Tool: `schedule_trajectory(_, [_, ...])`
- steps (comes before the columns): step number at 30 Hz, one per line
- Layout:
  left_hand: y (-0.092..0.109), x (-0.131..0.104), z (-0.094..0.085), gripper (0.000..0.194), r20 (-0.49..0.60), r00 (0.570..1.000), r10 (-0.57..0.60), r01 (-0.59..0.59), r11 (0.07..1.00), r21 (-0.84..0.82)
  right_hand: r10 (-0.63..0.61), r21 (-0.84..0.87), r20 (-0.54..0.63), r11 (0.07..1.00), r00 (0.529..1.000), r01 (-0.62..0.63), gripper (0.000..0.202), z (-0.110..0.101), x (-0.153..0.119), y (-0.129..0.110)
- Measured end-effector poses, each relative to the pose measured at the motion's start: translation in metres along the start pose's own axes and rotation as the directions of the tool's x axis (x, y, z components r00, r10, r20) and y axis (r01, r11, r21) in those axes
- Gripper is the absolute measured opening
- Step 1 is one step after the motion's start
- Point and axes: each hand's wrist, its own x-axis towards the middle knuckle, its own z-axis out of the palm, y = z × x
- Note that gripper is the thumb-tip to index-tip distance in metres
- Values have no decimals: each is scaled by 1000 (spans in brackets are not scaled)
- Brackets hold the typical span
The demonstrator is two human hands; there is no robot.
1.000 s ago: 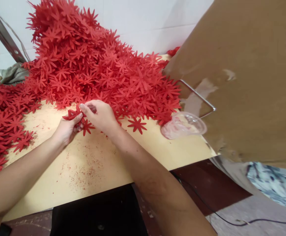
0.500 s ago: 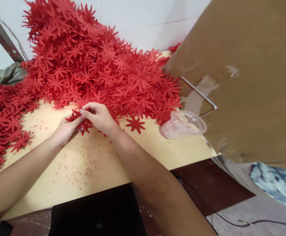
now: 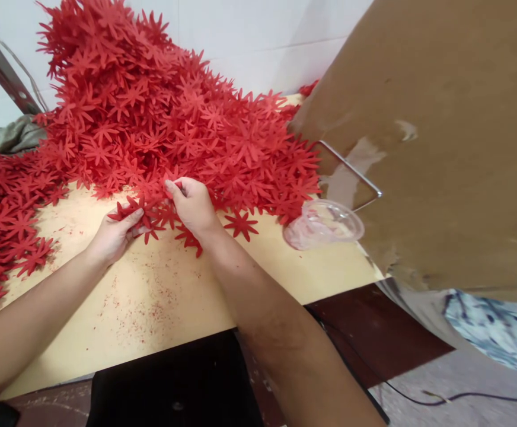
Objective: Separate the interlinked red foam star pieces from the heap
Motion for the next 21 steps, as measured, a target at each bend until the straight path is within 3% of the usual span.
schedule_trajectory(4, [3, -1, -1, 24, -3, 1000, -31, 31, 999, -10, -62, -122, -66, 991, 996, 54, 52, -1, -1, -1])
schedule_trajectory(8, [2, 0, -3, 28, -11, 999, -31, 31, 999, -15, -75, -132, -16, 989, 997, 72, 52, 3, -6, -7])
schedule_trajectory(16, [0, -4, 6, 20, 63, 994, 85, -88, 995, 48, -106, -85, 62, 990, 992, 111, 23, 21, -17, -3])
schedule_trajectory(21, [2, -5, 7, 20, 26, 997, 67, -68, 997, 45, -147, -152, 77, 976, 986, 158, 14, 22, -20, 2])
